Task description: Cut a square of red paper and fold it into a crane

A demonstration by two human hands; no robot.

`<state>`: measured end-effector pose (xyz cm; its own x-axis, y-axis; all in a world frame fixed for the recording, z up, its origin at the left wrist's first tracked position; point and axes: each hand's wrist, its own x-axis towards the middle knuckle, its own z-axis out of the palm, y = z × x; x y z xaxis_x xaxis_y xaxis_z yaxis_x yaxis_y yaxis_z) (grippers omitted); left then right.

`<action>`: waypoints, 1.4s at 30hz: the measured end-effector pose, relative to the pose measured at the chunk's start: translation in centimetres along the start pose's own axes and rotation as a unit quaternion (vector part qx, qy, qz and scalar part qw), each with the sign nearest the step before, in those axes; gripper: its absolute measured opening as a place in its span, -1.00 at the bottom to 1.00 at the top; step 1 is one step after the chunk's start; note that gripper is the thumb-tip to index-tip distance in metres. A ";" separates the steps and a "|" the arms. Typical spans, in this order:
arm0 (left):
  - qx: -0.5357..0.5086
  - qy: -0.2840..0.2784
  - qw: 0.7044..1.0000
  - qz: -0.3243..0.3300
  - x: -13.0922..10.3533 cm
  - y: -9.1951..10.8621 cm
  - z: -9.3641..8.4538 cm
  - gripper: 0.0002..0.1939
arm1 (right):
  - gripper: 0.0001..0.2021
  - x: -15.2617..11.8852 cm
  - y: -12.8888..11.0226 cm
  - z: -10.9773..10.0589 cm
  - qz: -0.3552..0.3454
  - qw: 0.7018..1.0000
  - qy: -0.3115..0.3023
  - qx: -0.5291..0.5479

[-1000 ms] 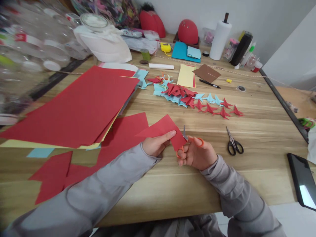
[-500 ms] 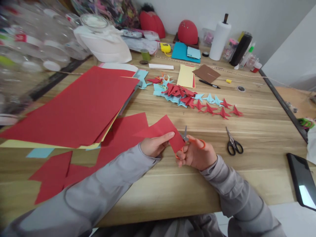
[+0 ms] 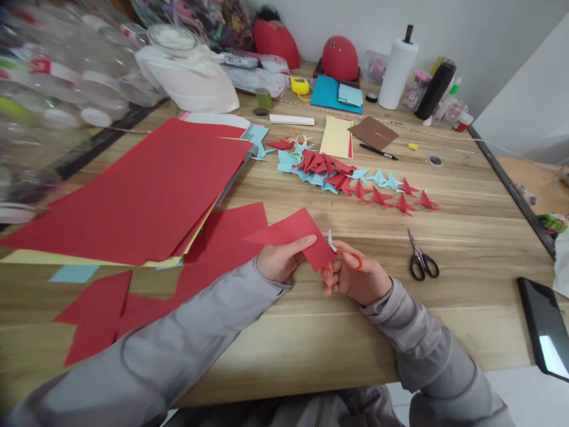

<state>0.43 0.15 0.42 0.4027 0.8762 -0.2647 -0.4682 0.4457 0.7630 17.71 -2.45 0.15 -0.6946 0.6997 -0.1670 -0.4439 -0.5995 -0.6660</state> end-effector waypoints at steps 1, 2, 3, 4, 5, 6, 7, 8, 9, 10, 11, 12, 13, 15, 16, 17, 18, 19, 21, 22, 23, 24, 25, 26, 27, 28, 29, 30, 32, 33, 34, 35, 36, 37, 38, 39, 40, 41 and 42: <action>0.005 -0.003 1.000 0.013 0.0 0.0 0.0 -0.80 | -0.63 0.0 0.0 0.0 -0.001 1.000 -0.002 -0.002; 0.011 -0.005 1.000 0.028 0.0 0.1 0.1 -0.80 | -0.63 0.0 0.0 0.0 -0.001 1.000 -0.004 -0.005; 0.012 0.002 0.999 0.049 0.0 0.1 0.1 -0.81 | -0.62 0.0 0.0 0.0 0.000 1.000 -0.007 -0.008; 0.006 0.013 0.998 0.057 0.1 0.1 0.1 -0.82 | -0.61 0.0 0.0 0.1 0.001 1.000 -0.009 -0.009; -0.006 0.033 0.997 0.064 0.1 0.2 0.2 -0.83 | -0.60 0.0 0.0 0.1 0.002 1.000 -0.009 -0.009; -0.019 0.059 0.996 0.068 0.2 0.2 0.2 -0.83 | -0.60 0.0 0.1 0.1 0.004 1.000 -0.009 -0.007; -0.031 0.083 0.993 0.073 0.2 0.3 0.3 -0.83 | -0.59 0.0 0.1 0.0 0.006 1.000 -0.008 -0.005; -0.040 0.100 0.991 0.076 0.2 0.3 0.3 -0.83 | -0.59 0.0 0.1 0.0 0.007 1.000 -0.006 -0.004; -0.041 0.104 0.991 0.077 0.2 0.3 0.3 -0.82 | -0.59 0.0 0.1 0.0 0.008 1.000 -0.004 -0.003; -0.036 0.095 0.992 0.077 0.2 0.3 0.3 -0.81 | -0.59 0.0 0.1 0.0 0.010 1.000 -0.002 -0.002; -0.030 0.079 0.993 0.078 0.2 0.3 0.3 -0.81 | -0.60 0.0 0.1 0.0 0.013 1.000 -0.002 0.000; -0.022 0.062 0.995 0.078 0.2 0.2 0.2 -0.80 | -0.61 0.0 0.1 0.0 0.020 1.000 -0.004 0.006; -0.013 0.047 0.996 0.077 0.1 0.1 0.2 -0.79 | -0.61 -0.1 0.1 0.0 0.029 0.999 -0.008 0.017; 0.009 0.019 0.997 0.068 0.0 -0.1 0.1 -0.77 | -0.59 -0.1 0.1 0.1 0.051 0.998 -0.022 0.042; 0.021 0.005 0.998 0.058 0.0 -0.2 0.0 -0.76 | -0.58 -0.1 0.1 0.1 0.060 0.996 -0.028 0.052; 0.033 -0.011 0.998 0.047 -0.1 -0.2 0.0 -0.74 | -0.57 -0.1 0.2 0.2 0.064 0.996 -0.031 0.058; 0.043 -0.024 0.998 0.037 -0.2 -0.3 0.0 -0.72 | -0.57 -0.1 0.2 0.2 0.064 0.996 -0.032 0.059; 0.048 -0.033 0.998 0.031 -0.2 -0.4 -0.1 -0.71 | -0.58 -0.1 0.2 0.2 0.061 0.996 -0.031 0.058; 0.052 -0.050 0.997 0.022 -0.2 -0.5 -0.1 -0.69 | -0.58 -0.1 0.2 0.2 0.055 0.997 -0.031 0.054; 0.054 -0.057 0.997 0.021 -0.2 -0.6 -0.2 -0.67 | -0.57 -0.1 0.2 0.2 0.053 0.997 -0.032 0.052; 0.056 -0.063 0.996 0.018 -0.2 -0.7 -0.2 -0.66 | -0.57 -0.1 0.2 0.2 0.051 0.997 -0.033 0.050; 0.058 -0.068 0.996 0.015 -0.2 -0.8 -0.2 -0.65 | -0.56 0.0 0.2 0.2 0.050 0.997 -0.034 0.048; 0.058 -0.069 0.996 0.011 -0.2 -0.8 -0.3 -0.65 | -0.55 0.0 0.1 0.2 0.050 0.997 -0.032 0.047; 0.056 -0.061 0.996 0.009 -0.2 -0.9 -0.2 -0.65 | -0.56 0.0 0.1 0.2 0.048 0.997 -0.030 0.045; 0.052 -0.049 0.997 0.010 -0.2 -0.9 -0.2 -0.66 | -0.56 0.1 0.1 0.3 0.045 0.998 -0.026 0.045; 0.048 -0.036 0.998 0.012 -0.2 -0.9 -0.1 -0.66 | -0.57 0.1 0.1 0.3 0.041 0.998 -0.023 0.044; 0.045 -0.026 0.999 0.012 -0.2 -0.8 0.0 -0.67 | -0.58 0.1 0.0 0.3 0.037 0.998 -0.021 0.044; 0.043 -0.021 0.999 0.012 -0.3 -0.8 0.1 -0.67 | -0.58 0.1 0.0 0.3 0.033 0.998 -0.020 0.044; 0.043 -0.034 0.998 -0.002 -0.4 -0.6 0.4 -0.64 | -0.60 0.0 0.1 0.3 0.028 0.998 -0.019 0.045; 0.044 -0.042 0.998 -0.009 -0.4 -0.5 0.4 -0.63 | -0.60 0.0 0.1 0.4 0.027 0.998 -0.018 0.045; 0.045 -0.045 0.998 -0.012 -0.5 -0.5 0.5 -0.63 | -0.60 0.0 0.1 0.4 0.025 0.999 -0.017 0.044; 0.043 -0.043 0.998 -0.011 -0.5 -0.5 0.5 -0.63 | -0.61 0.0 0.1 0.4 0.024 0.999 -0.014 0.042; 0.039 -0.038 0.998 -0.007 -0.5 -0.5 0.5 -0.64 | -0.61 0.0 0.1 0.5 0.021 0.999 -0.011 0.041; 0.033 -0.032 0.999 -0.003 -0.5 -0.6 0.5 -0.65 | -0.62 0.0 0.1 0.5 0.018 0.999 -0.008 0.039; 0.024 -0.028 0.999 0.002 -0.5 -0.7 0.4 -0.67 | -0.62 0.0 0.1 0.6 0.017 0.999 -0.007 0.037; 0.016 -0.026 1.000 0.006 -0.4 -0.8 0.4 -0.69 | -0.62 0.0 0.1 0.6 0.014 0.999 -0.007 0.036; 0.009 -0.026 1.000 0.008 -0.4 -0.8 0.3 -0.70 | -0.61 0.0 0.1 0.7 0.011 0.999 -0.006 0.037; 0.005 -0.025 1.000 0.010 -0.3 -0.9 0.3 -0.70 | -0.60 0.0 0.0 0.7 0.009 0.999 -0.006 0.041; 0.003 -0.022 1.000 0.014 -0.3 -0.9 0.3 -0.71 | -0.60 0.0 0.0 0.7 0.008 0.999 -0.006 0.044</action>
<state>0.97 -0.58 -0.02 0.4240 0.8796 -0.2158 -0.4756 0.4191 0.7734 17.28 -2.77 0.65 -0.7079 0.6860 -0.1680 -0.4811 -0.6425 -0.5965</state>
